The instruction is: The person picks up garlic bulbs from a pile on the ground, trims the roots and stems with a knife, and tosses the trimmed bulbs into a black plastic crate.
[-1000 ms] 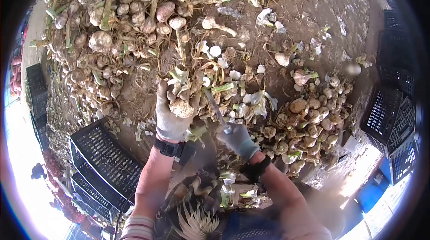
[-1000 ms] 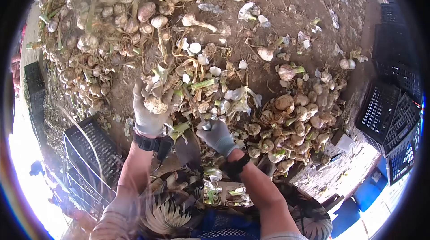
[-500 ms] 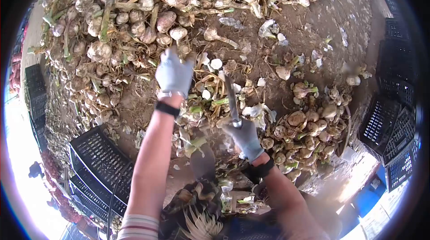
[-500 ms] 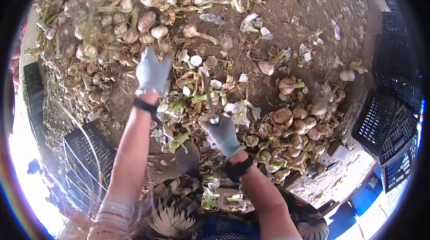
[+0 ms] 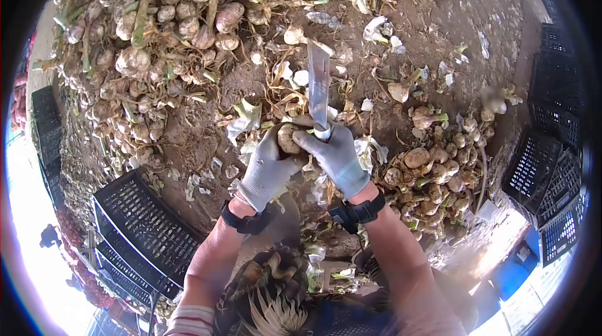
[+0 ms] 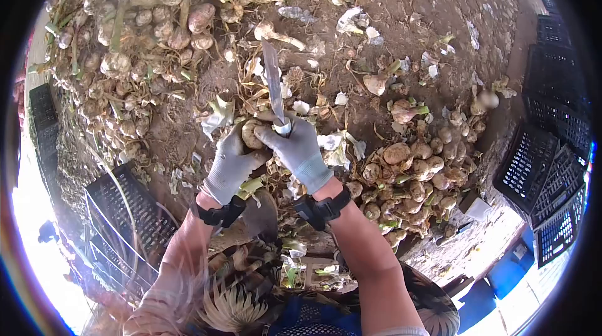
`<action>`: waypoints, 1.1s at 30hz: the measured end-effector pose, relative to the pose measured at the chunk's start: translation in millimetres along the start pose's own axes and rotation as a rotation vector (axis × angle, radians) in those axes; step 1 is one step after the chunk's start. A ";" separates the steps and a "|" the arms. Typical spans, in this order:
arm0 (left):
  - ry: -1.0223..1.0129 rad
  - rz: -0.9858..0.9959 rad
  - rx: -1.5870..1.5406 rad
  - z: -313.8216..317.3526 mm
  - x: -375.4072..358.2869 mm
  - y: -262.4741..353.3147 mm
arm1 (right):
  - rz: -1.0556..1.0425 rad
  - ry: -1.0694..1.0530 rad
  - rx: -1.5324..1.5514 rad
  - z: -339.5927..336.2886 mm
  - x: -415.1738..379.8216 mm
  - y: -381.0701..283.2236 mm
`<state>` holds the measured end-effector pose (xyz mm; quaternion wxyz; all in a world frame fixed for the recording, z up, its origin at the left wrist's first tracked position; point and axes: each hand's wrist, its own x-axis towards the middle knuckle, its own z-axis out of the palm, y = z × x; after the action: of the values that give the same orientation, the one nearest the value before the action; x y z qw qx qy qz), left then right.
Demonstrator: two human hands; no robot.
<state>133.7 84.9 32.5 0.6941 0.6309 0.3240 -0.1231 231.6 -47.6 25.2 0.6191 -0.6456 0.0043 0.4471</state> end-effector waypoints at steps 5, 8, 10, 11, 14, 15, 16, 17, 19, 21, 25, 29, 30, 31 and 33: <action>-0.006 0.117 -0.214 -7.3 -12.8 -7.9 | -0.083 0.089 -0.257 -11.9 -29.5 -6.9; -0.124 0.680 0.442 -36.0 -3.8 -87.7 | -0.571 0.066 -1.159 -11.5 -46.4 -5.7; -0.066 0.553 0.321 -35.0 -19.6 -88.7 | -0.586 0.035 -1.189 -8.1 -53.7 -17.3; -0.012 0.423 0.200 -34.7 -26.5 -86.8 | -0.598 0.004 -1.217 -6.7 -56.7 -19.3; -0.071 0.245 -0.036 -42.9 -37.6 -71.4 | -0.570 -0.010 -1.171 -6.6 -56.3 -9.5; -0.096 0.190 -0.119 -44.0 -40.2 -68.0 | -0.569 -0.003 -1.165 -7.2 -55.8 -6.7; -0.065 0.185 -0.030 -44.7 -43.2 -65.1 | -0.586 0.008 -1.152 -3.6 -58.5 -7.1; -0.069 0.184 -0.028 -44.3 -46.5 -62.0 | -0.584 0.013 -1.151 -2.5 -61.6 -7.9; -0.072 0.118 -0.383 -41.5 -57.8 -52.3 | -0.612 -0.021 -1.174 0.1 -66.5 -8.9; -0.104 0.192 -0.228 -39.8 -58.9 -28.0 | -0.374 -0.017 -1.211 -12.2 -63.2 10.0; -0.077 0.261 -0.117 -30.0 -66.3 4.3 | -0.022 0.111 -1.012 -43.4 -62.7 32.3; -0.118 0.370 0.451 -22.9 -54.6 1.5 | -0.100 0.069 -0.821 -27.7 -57.9 26.9; -0.178 0.472 0.799 -22.4 -49.9 1.2 | -0.211 0.019 -0.832 -18.5 -57.4 15.3; -0.239 0.569 1.148 -22.0 -44.5 -0.4 | -0.320 -0.031 -0.840 -12.8 -55.4 7.4; -0.167 0.806 1.083 -27.5 -39.8 -4.6 | -0.449 -0.104 -0.883 -16.2 -47.9 15.2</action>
<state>92.7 100.9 53.1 0.2945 0.9493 -0.0984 -0.0482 203.6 -90.4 38.4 0.3669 -0.8081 -0.3553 0.2934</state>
